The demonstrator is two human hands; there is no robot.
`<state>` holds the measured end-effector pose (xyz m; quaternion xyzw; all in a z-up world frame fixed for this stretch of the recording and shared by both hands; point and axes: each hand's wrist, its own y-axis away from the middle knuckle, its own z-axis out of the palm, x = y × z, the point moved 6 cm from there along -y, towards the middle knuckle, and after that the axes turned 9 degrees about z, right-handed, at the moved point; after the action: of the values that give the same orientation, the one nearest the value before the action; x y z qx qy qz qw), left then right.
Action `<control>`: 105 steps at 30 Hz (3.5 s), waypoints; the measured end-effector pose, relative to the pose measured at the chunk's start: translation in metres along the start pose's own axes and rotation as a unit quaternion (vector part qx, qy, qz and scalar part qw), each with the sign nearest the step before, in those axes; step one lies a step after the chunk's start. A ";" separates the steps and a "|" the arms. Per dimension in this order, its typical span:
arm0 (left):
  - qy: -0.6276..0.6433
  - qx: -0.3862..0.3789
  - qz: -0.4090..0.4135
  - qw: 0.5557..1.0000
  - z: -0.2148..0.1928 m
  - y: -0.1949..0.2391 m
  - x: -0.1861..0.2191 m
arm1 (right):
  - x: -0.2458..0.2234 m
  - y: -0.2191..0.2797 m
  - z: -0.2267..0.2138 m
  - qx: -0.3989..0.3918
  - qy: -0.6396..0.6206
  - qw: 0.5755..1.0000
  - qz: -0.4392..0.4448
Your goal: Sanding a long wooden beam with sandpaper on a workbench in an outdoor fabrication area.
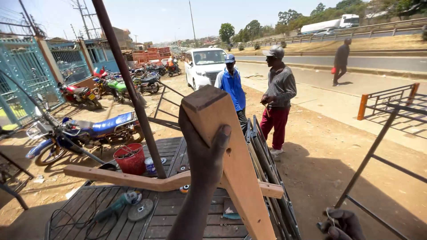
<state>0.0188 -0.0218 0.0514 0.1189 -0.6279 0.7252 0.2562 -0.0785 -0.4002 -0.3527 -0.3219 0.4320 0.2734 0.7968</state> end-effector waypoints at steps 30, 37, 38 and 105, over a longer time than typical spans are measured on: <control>0.203 -0.131 0.058 0.969 0.052 -0.017 0.062 | -0.387 0.145 0.363 0.002 0.490 0.708 -0.509; 0.128 -0.080 0.072 0.986 0.040 -0.018 0.062 | -0.374 0.116 0.349 -0.079 0.345 0.799 -0.487; 0.124 -0.070 0.071 0.987 0.036 -0.018 0.060 | -0.376 0.104 0.345 -0.072 0.323 0.833 -0.444; -0.003 0.069 0.137 0.988 -0.042 -0.012 0.061 | -0.337 0.077 0.380 -0.363 0.017 0.908 -0.209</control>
<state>-0.0200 0.0331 0.0838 0.0515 -0.5872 0.7950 0.1436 -0.0992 -0.1189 0.0765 -0.6765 0.2394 0.2328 0.6563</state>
